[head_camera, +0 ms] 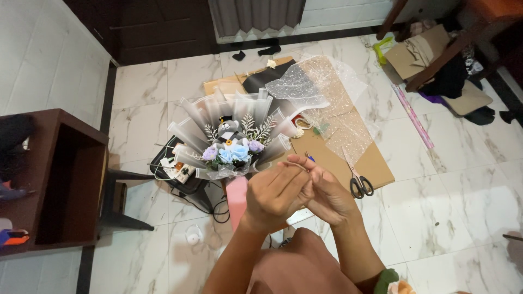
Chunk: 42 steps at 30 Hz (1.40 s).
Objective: Wrapping a floral bouquet with decorative paper and securing it using a hot glue gun.
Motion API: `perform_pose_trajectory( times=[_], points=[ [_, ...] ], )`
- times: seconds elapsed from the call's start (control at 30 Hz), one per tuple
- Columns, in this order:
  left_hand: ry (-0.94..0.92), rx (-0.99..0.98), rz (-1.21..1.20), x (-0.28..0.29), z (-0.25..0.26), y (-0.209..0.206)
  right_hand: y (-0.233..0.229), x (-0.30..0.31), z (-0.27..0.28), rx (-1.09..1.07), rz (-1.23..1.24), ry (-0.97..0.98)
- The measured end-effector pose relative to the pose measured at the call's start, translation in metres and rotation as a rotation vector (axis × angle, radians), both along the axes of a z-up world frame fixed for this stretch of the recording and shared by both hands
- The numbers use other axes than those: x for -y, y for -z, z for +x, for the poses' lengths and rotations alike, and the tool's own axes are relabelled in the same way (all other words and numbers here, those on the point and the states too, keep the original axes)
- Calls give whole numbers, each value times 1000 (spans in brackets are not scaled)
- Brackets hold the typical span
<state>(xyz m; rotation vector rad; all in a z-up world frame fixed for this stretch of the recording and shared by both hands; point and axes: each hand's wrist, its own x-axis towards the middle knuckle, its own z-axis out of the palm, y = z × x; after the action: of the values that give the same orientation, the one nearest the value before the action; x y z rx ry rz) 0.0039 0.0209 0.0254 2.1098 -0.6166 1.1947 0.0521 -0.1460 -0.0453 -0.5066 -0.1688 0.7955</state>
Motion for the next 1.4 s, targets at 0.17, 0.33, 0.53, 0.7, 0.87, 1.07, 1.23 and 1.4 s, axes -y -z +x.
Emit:
perform_pose_trajectory(
  times=[0.17, 0.33, 0.53, 0.7, 0.87, 1.07, 1.23, 1.4],
  points=[
    [-56, 46, 20, 0, 7, 12, 5, 1, 2, -4, -6, 20],
    [-100, 98, 57, -14, 11, 20, 13, 5, 4, 41, -49, 48],
    [-27, -59, -302, -35, 17, 41, 7, -2, 9, -48, -295, 164],
    [653, -539, -1247, -19, 35, 138, 35, 3, 17, 57, 21, 201],
    [443, -723, -1244, -11, 36, 116, 5, -17, 11, 102, -446, 390],
    [302, -673, -1331, -13, 44, 155, 41, -14, 18, 209, -472, 467],
    [529, -740, -1561, -10, 49, 169, 58, -18, 22, 252, -351, 456],
    [571, -839, -1523, 9, 51, 181, 49, -27, 23, 478, -690, 495]
  ],
)
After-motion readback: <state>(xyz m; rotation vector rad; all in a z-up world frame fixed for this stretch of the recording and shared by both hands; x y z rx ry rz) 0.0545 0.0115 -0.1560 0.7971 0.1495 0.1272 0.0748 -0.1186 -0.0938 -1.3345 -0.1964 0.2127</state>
